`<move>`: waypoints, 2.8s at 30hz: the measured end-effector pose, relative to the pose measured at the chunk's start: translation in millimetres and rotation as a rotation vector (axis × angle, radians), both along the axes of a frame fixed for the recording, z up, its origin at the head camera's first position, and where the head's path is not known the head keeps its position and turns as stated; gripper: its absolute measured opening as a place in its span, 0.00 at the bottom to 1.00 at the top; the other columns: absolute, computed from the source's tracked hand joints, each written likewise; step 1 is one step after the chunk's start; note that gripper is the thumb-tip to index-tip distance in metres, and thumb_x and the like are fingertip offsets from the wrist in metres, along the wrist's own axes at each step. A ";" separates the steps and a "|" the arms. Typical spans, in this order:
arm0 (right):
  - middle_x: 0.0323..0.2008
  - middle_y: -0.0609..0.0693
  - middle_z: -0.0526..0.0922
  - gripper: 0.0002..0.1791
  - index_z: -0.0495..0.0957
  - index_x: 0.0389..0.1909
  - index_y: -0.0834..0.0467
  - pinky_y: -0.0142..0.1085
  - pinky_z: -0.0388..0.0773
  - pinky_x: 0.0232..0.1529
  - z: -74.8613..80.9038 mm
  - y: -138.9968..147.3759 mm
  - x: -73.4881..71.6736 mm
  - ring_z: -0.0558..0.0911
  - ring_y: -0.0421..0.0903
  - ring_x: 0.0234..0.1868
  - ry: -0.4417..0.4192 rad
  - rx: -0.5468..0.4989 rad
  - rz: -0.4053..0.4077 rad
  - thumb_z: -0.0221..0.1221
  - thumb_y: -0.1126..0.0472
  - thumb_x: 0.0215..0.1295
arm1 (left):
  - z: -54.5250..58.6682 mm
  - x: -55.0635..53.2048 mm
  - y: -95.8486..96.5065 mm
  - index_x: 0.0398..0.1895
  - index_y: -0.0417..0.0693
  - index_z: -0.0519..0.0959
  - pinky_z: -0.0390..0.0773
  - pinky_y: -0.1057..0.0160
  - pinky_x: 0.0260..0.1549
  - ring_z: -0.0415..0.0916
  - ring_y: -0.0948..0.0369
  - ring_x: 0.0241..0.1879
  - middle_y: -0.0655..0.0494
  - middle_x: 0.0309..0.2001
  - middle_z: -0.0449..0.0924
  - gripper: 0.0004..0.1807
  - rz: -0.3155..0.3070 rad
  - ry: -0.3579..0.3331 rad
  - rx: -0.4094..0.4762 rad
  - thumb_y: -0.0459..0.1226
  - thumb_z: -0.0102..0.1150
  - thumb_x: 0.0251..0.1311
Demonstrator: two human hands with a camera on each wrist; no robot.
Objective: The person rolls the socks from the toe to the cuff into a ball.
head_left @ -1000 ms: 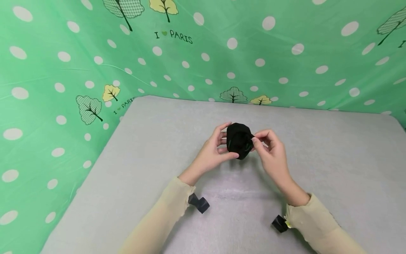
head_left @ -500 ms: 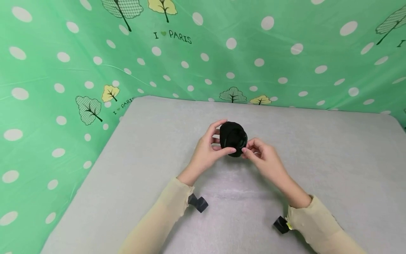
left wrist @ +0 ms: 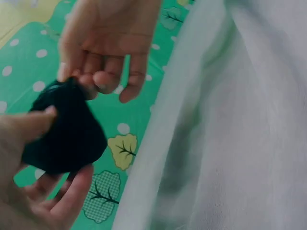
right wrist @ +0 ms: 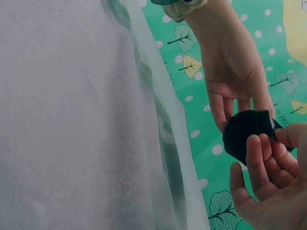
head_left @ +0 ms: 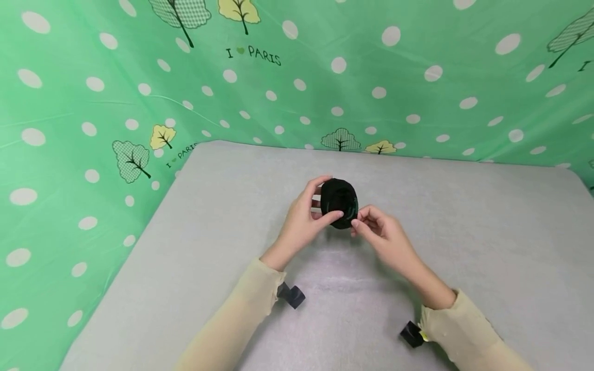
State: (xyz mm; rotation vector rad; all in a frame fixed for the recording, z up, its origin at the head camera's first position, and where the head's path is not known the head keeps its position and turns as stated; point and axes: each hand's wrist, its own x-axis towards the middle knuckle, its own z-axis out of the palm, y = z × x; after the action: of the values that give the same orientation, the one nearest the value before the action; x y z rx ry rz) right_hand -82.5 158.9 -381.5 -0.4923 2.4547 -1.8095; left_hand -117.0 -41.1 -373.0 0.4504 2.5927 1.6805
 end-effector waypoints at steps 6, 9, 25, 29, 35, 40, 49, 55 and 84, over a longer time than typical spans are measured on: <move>0.31 0.59 0.83 0.07 0.74 0.38 0.67 0.33 0.83 0.38 -0.7 3.3 0.8 0.84 0.43 0.33 0.011 -0.022 -0.031 0.54 0.66 0.74 | 1.4 4.3 1.7 0.76 0.61 0.57 0.85 0.56 0.45 0.76 0.52 0.50 0.48 0.60 0.70 0.51 -0.053 -0.077 0.035 0.41 0.77 0.51; 0.31 0.58 0.83 0.06 0.74 0.38 0.66 0.31 0.82 0.39 -1.8 3.4 2.0 0.84 0.42 0.34 0.041 -0.010 -0.019 0.55 0.66 0.73 | 1.7 4.9 3.4 0.75 0.57 0.59 0.85 0.64 0.38 0.77 0.52 0.45 0.47 0.59 0.72 0.47 -0.023 -0.023 -0.012 0.41 0.75 0.53; 0.31 0.52 0.79 0.03 0.73 0.38 0.66 0.29 0.80 0.41 -5.4 4.1 11.4 0.81 0.38 0.34 0.151 -0.025 0.022 0.54 0.70 0.72 | 6.0 4.8 15.3 0.71 0.52 0.63 0.83 0.54 0.46 0.76 0.53 0.52 0.49 0.64 0.70 0.42 0.047 0.078 -0.247 0.45 0.73 0.55; 0.32 0.49 0.78 0.06 0.71 0.40 0.68 0.29 0.80 0.40 -1.7 12.3 9.1 0.81 0.40 0.34 0.049 -0.177 -0.006 0.49 0.68 0.75 | 8.3 4.3 12.4 0.74 0.56 0.60 0.80 0.56 0.52 0.76 0.56 0.55 0.55 0.66 0.72 0.42 -0.080 -0.031 -0.027 0.42 0.71 0.58; 0.35 0.41 0.79 0.07 0.72 0.40 0.60 0.28 0.81 0.45 8.6 22.0 7.4 0.82 0.37 0.38 -0.148 -0.383 -0.013 0.47 0.63 0.78 | 14.2 4.4 6.6 0.77 0.62 0.53 0.77 0.55 0.60 0.73 0.56 0.62 0.55 0.68 0.69 0.48 -0.311 -0.134 0.196 0.31 0.69 0.58; 0.38 0.42 0.78 0.09 0.74 0.38 0.55 0.30 0.82 0.46 11.7 25.4 6.8 0.82 0.37 0.40 -0.251 -0.521 0.044 0.45 0.64 0.78 | 13.6 3.3 3.7 0.77 0.56 0.55 0.80 0.59 0.57 0.72 0.58 0.61 0.48 0.69 0.65 0.45 -0.444 -0.221 0.320 0.25 0.64 0.59; 0.41 0.43 0.76 0.04 0.73 0.42 0.56 0.28 0.81 0.47 13.3 24.2 8.4 0.80 0.36 0.44 -0.210 -0.356 0.002 0.49 0.63 0.76 | 12.8 2.8 6.8 0.68 0.48 0.67 0.83 0.62 0.47 0.78 0.57 0.52 0.47 0.62 0.73 0.34 -0.376 -0.242 0.378 0.24 0.65 0.57; 0.56 0.45 0.75 0.18 0.67 0.58 0.62 0.24 0.78 0.53 9.1 25.7 10.6 0.77 0.36 0.56 -0.003 -0.275 0.018 0.54 0.73 0.70 | 14.2 3.3 5.5 0.63 0.46 0.70 0.82 0.62 0.48 0.80 0.58 0.49 0.47 0.59 0.75 0.29 -0.324 -0.248 0.346 0.27 0.64 0.59; 0.69 0.59 0.69 0.45 0.65 0.70 0.66 0.23 0.69 0.65 6.2 32.3 5.5 0.68 0.38 0.71 0.586 0.102 0.067 0.75 0.67 0.50 | 17.2 10.3 9.0 0.71 0.46 0.64 0.84 0.60 0.49 0.78 0.55 0.53 0.45 0.65 0.73 0.38 -0.345 -0.238 0.227 0.28 0.68 0.56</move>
State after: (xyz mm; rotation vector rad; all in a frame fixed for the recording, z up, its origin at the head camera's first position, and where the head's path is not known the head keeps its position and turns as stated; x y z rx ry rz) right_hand -77.0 191.2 -375.2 -1.2297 2.8097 -1.6801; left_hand -106.7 -32.1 -355.8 0.6202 2.0324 1.7826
